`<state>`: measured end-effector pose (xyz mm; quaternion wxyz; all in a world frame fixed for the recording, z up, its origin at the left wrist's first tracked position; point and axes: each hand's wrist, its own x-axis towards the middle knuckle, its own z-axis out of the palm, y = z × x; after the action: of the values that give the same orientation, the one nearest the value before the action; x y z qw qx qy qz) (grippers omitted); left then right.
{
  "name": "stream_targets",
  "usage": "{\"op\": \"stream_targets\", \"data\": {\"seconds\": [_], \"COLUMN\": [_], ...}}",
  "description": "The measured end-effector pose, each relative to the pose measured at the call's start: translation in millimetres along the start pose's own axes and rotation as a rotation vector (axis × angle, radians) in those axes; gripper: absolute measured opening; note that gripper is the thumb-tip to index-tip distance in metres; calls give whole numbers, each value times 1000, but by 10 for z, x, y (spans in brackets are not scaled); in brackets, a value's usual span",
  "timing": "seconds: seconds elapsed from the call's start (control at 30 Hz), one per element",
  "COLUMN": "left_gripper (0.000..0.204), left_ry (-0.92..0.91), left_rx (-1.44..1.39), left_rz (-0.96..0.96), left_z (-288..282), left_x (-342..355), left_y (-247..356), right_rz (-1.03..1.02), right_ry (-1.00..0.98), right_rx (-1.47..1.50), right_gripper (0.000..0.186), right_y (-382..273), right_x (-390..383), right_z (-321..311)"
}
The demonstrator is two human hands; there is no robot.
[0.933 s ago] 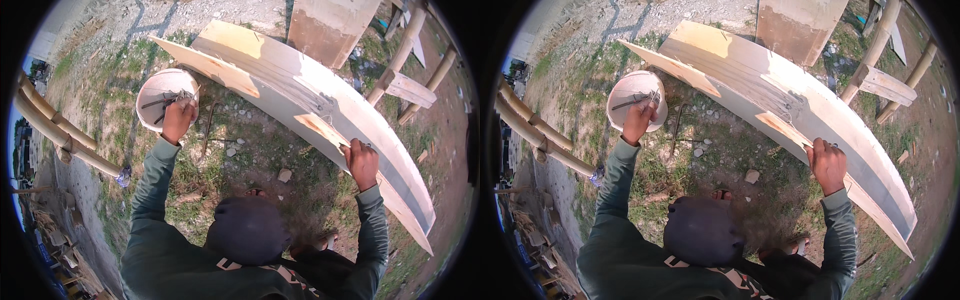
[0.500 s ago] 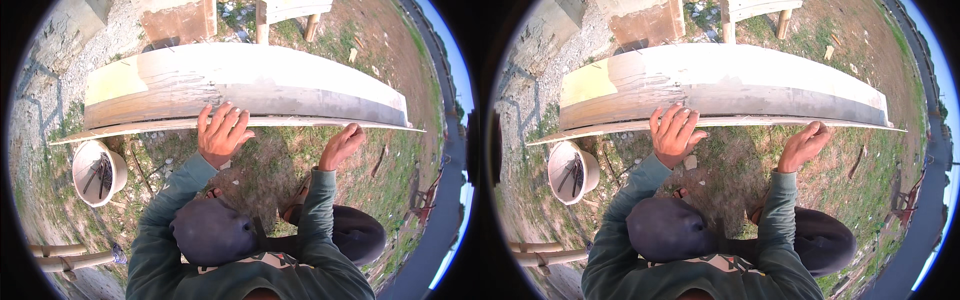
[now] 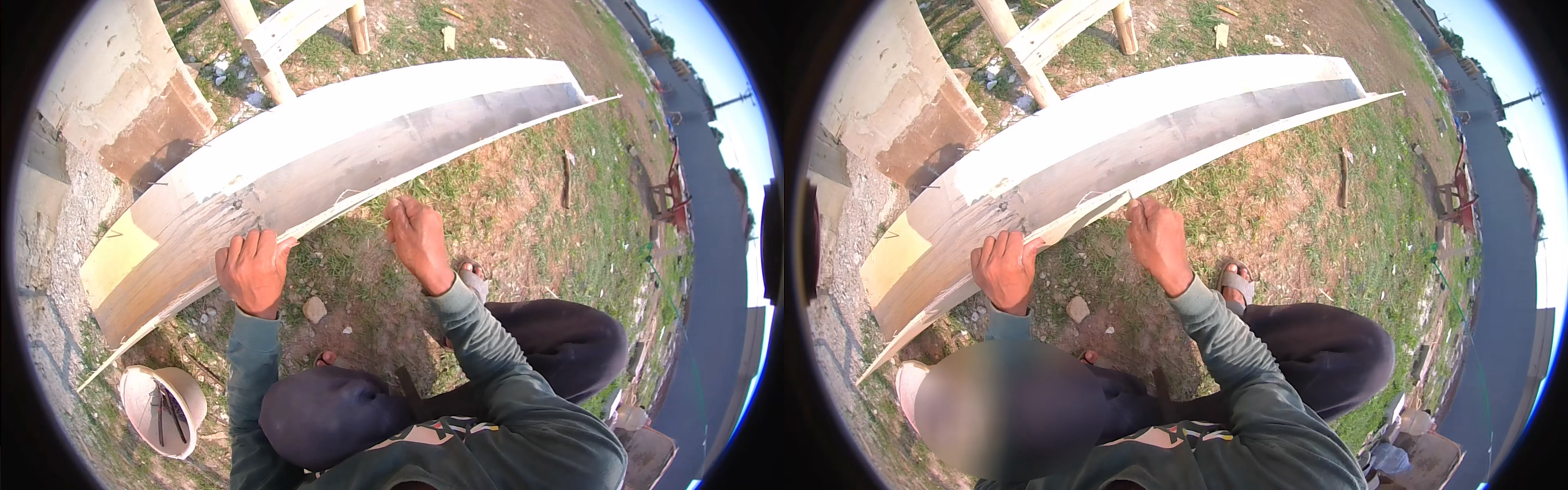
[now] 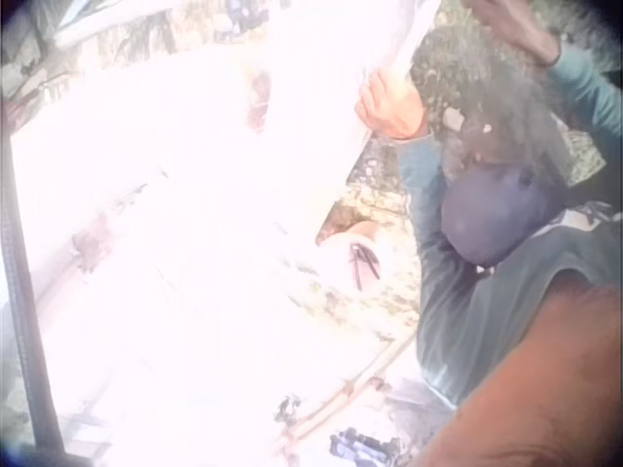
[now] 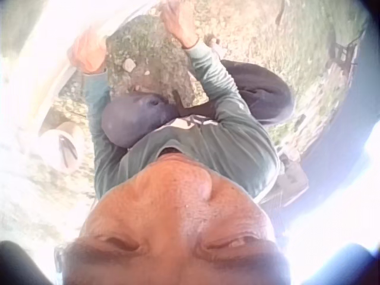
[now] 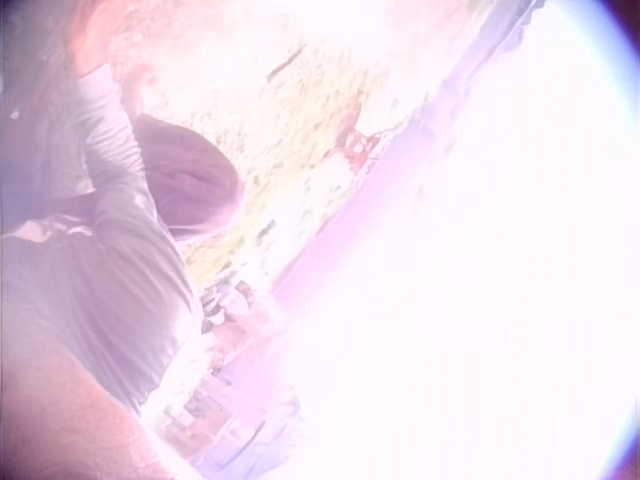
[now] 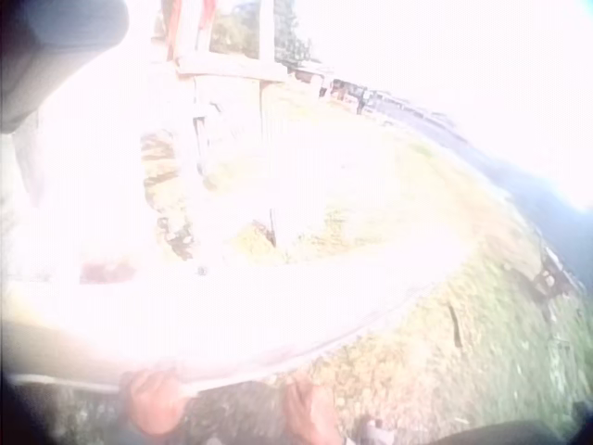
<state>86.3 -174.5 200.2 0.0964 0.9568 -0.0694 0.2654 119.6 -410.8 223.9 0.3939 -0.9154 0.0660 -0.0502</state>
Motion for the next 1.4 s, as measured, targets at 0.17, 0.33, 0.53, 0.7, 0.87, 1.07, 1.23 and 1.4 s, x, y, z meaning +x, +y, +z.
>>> {"op": "stream_targets", "data": {"seconds": [0.17, 0.33, 0.53, 0.7, 0.87, 1.07, 1.23, 1.4], "left_gripper": [30, 26, 26, 32, 30, 33, 12, 11], "left_ry": [-16, -15, -180, 48, 515, -284, -377, -397], "left_rx": [-31, -130, -110, -278, 185, 749, 614, 719], "left_rz": [-51, -105, -110, -97, -722, -1028, -1113, -991], "left_z": [-2, -47, -106, -581, -1160, -1328, -1575, -2086], "left_x": [157, -8, -275, -367, -1582, -3599, -3838, -4216], "left_y": [-226, -103, -109, -219, -937, -1760, -1866, -1455], "right_rz": [61, -486, -653, -648, -1543, -1493, -1487, -1479], "right_ry": [101, -676, -1661, -1616, -718, -327, -381, -626], "right_rx": [-278, 187, 547, 509, 12, -61, -62, -105], "right_gripper": [26, 21, 33, 53, 31, 31, 27, 25], "right_y": [1188, 533, -904, -1167, -528, -806, -730, -714], "right_x": [-57, -1300, -2569, -2563, -1294, -628, -717, -699], "right_z": [308, 1774, 2970, 2668, 1166, 777, 733, 908]}}
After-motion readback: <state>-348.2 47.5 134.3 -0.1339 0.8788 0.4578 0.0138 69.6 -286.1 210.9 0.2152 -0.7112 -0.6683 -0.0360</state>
